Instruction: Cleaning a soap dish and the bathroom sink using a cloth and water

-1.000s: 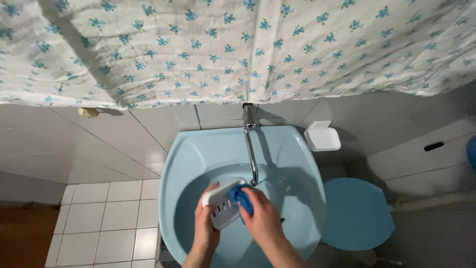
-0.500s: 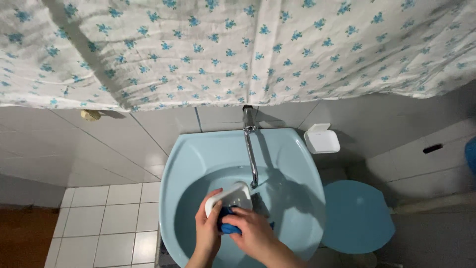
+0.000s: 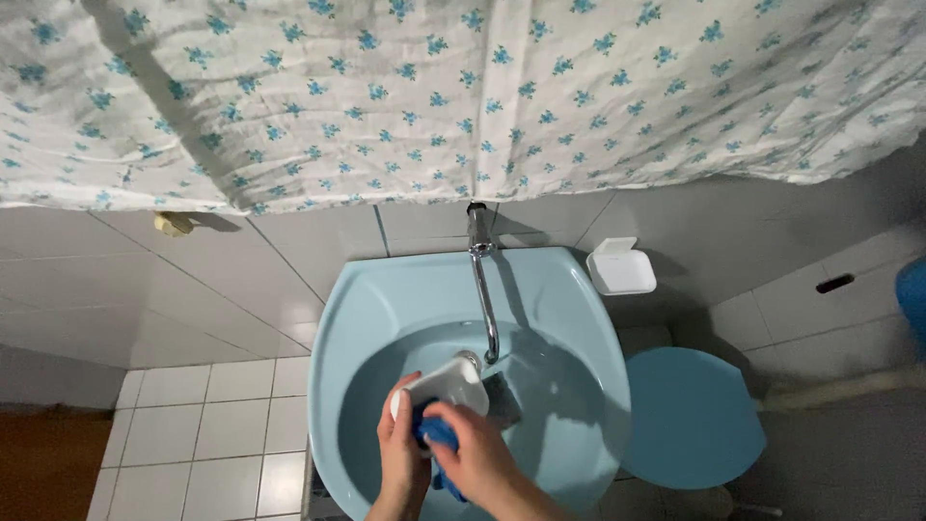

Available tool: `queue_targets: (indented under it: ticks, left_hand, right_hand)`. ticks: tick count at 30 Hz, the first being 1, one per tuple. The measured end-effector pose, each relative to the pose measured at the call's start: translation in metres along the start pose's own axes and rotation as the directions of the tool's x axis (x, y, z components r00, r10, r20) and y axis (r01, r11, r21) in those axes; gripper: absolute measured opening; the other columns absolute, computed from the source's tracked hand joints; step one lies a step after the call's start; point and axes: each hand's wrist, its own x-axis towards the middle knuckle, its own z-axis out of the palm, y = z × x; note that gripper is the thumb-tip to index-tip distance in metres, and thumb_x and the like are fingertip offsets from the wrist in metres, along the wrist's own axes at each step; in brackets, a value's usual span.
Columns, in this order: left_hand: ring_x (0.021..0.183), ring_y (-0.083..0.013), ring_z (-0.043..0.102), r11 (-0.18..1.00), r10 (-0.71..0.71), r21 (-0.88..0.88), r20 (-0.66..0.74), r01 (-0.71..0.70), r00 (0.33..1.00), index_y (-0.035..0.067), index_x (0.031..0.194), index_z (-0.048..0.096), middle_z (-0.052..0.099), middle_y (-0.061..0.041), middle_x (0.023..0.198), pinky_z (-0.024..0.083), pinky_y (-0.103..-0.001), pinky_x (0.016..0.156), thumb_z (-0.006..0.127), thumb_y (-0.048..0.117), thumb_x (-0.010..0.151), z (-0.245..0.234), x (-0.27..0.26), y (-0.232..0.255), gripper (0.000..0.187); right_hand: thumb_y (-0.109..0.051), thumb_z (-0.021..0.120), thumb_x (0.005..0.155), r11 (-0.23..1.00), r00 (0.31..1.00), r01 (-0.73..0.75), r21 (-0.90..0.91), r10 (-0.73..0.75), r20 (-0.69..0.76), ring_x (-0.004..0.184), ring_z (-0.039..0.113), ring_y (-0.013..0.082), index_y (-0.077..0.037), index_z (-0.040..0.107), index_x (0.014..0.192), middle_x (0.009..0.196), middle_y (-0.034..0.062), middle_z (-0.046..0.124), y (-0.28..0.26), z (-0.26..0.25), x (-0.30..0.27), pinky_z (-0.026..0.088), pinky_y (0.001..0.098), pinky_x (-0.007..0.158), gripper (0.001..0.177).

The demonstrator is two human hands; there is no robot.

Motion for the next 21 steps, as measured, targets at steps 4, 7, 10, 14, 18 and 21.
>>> queue_targets:
  ticks: [4,7,10,14,18,21]
  left_hand:
    - [0.082,-0.0216,0.059,0.998,-0.031,-0.055,0.0,0.031,1.0,0.007,0.133,0.065,0.067,-0.012,0.11,0.048,-0.034,0.067,0.055,0.036,0.1,0.001,-0.007,0.01,0.045]
    - [0.086,-0.0263,0.06,0.996,-0.09,0.017,-0.005,0.09,0.996,0.005,0.131,0.066,0.066,-0.015,0.113,0.048,-0.036,0.068,0.053,0.034,0.1,0.016,-0.026,0.026,0.044]
    - [0.081,-0.0215,0.058,0.997,-0.061,0.053,-0.032,0.062,0.998,0.008,0.13,0.069,0.069,-0.013,0.102,0.048,-0.034,0.069,0.051,0.035,0.103,0.012,-0.022,0.014,0.043]
    - [0.1,-0.02,0.062,0.994,-0.039,0.098,-0.08,0.046,0.996,0.005,0.125,0.072,0.072,-0.013,0.113,0.049,-0.031,0.09,0.054,0.035,0.101,0.012,-0.013,0.016,0.042]
    - [0.095,-0.024,0.063,0.992,-0.087,0.082,-0.065,0.092,0.994,-0.001,0.124,0.072,0.072,-0.017,0.109,0.049,-0.033,0.086,0.044,0.041,0.105,0.018,-0.015,0.04,0.055]
    - [0.091,-0.0229,0.061,0.993,-0.111,0.028,-0.086,0.114,0.99,-0.001,0.122,0.073,0.069,-0.015,0.105,0.047,-0.031,0.08,0.055,0.031,0.098,0.013,-0.014,0.046,0.044]
  right_hand:
    - [-0.04,0.054,0.099,0.941,0.918,-0.323,0.096,0.337,-0.208,0.087,0.076,0.0201,-0.025,0.055,0.128,0.12,0.0041,0.07,0.018,-0.011,0.022,0.067,0.0303,0.061,0.033]
    - [-0.035,0.058,0.098,0.978,0.924,-0.205,-0.027,0.185,-0.334,0.102,0.07,0.0334,-0.022,0.058,0.127,0.119,0.0065,0.07,0.013,-0.022,0.032,0.055,0.0449,0.079,0.032]
    - [-0.033,0.063,0.093,0.966,0.936,-0.179,-0.184,0.109,-0.334,0.09,0.064,0.0354,-0.027,0.062,0.127,0.097,0.011,0.063,0.011,0.005,0.023,0.051,0.0467,0.077,0.034]
    - [-0.026,0.067,0.092,0.994,0.956,-0.095,0.046,0.104,-0.273,0.108,0.068,0.0289,-0.022,0.066,0.124,0.118,0.007,0.069,-0.009,0.016,0.008,0.052,0.037,0.094,0.032]
    - [-0.017,0.068,0.091,0.985,0.983,0.131,0.113,-0.115,-0.143,0.098,0.073,0.0236,-0.012,0.07,0.114,0.107,0.0051,0.076,-0.031,0.008,0.005,0.054,0.0333,0.085,0.024]
    - [-0.016,0.07,0.091,0.984,0.994,0.091,0.154,-0.099,0.047,0.09,0.071,0.0165,-0.014,0.071,0.112,0.104,-0.0008,0.077,-0.044,-0.014,0.006,0.054,0.0292,0.08,0.021]
